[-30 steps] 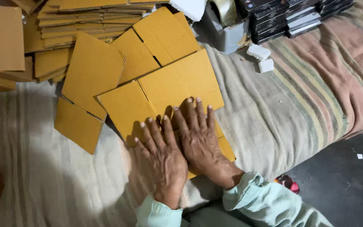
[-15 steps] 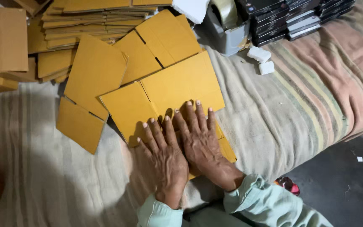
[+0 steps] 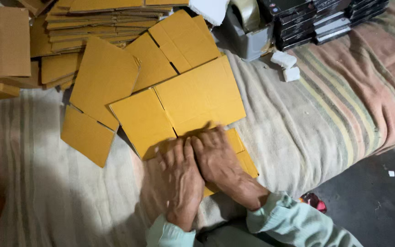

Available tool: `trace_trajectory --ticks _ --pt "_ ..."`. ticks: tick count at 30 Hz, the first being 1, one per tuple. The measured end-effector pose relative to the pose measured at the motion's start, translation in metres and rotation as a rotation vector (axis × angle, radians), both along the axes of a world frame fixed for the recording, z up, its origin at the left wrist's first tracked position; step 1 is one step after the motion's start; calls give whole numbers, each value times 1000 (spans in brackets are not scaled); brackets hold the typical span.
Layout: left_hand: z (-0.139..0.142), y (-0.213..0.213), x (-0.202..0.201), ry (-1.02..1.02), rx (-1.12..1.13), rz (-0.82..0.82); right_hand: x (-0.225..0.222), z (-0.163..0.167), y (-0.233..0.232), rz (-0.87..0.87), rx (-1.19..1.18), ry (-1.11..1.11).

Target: The person folds flat die-cut cardboard pieces into small boxes on a fabric-covered surface, pressing the creases and tucking the flaps by hand, then stacks the finished boxes with the pile of completed ones.

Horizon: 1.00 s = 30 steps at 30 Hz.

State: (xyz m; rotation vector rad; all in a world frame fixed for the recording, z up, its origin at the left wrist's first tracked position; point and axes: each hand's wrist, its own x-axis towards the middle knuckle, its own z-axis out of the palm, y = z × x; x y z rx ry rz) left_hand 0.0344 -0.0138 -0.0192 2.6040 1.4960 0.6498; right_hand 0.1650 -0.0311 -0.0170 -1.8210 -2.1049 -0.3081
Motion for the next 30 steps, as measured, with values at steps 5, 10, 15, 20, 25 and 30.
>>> trace_trajectory --ticks 5,10,15,20,25,30 --pt "3 12 4 93 -64 22 10 21 3 95 -208 110" --pt "18 16 -7 73 -62 130 21 27 1 -234 -27 124" --pt "15 10 3 100 5 66 11 17 4 85 38 163" --pt "11 20 -6 87 -79 82 19 19 7 31 -82 123" --pt "13 14 -9 65 -82 94 19 26 6 112 -269 -139" --pt "20 14 -7 55 -108 29 19 29 3 173 -67 233"
